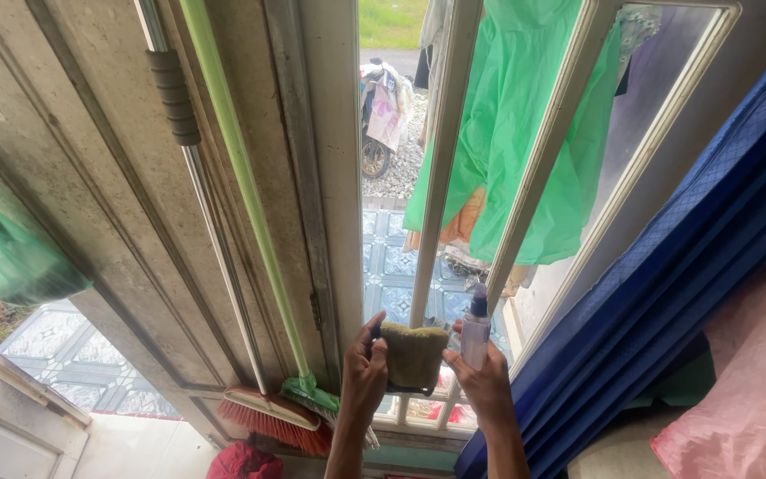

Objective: Cleaning the glass panes of a front door using a spray bottle and a cloth.

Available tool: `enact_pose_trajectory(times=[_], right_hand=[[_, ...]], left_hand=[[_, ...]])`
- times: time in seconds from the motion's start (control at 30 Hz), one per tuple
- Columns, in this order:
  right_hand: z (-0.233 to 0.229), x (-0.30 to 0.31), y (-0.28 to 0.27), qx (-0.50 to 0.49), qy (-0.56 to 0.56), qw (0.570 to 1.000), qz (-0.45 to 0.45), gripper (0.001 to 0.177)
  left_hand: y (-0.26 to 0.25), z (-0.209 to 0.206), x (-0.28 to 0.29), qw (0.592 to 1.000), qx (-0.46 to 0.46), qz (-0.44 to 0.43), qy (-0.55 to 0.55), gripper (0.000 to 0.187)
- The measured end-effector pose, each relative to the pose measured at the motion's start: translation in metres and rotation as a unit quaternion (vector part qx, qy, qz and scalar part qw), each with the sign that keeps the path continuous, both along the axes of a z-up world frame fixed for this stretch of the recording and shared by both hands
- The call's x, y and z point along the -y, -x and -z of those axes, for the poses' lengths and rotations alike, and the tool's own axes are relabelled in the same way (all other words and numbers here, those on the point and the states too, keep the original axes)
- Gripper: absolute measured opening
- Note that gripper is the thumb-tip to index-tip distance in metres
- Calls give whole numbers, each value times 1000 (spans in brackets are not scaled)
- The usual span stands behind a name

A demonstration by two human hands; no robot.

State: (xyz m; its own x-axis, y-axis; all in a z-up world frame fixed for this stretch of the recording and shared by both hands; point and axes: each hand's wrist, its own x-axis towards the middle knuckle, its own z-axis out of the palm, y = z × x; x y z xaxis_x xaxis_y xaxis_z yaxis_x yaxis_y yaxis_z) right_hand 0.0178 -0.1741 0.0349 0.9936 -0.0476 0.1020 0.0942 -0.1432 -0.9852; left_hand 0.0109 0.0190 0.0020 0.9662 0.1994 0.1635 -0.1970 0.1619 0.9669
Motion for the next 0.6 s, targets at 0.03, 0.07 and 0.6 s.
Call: enact_pose_trajectory(times=[0.03,0.07,0.6], right_hand=[[0,1,-2,1,0,1000,0,50],[1,2,-5,-2,-61,998,-27,52],[-231,-40,-97,330,-157,931,-10,32]], left_hand=[[-1,-4,-1,1000,1,0,0,52],[-3,-8,-1,999,46,-1,-19,51],[-51,-283,-18,834,431,-263,-223,38]])
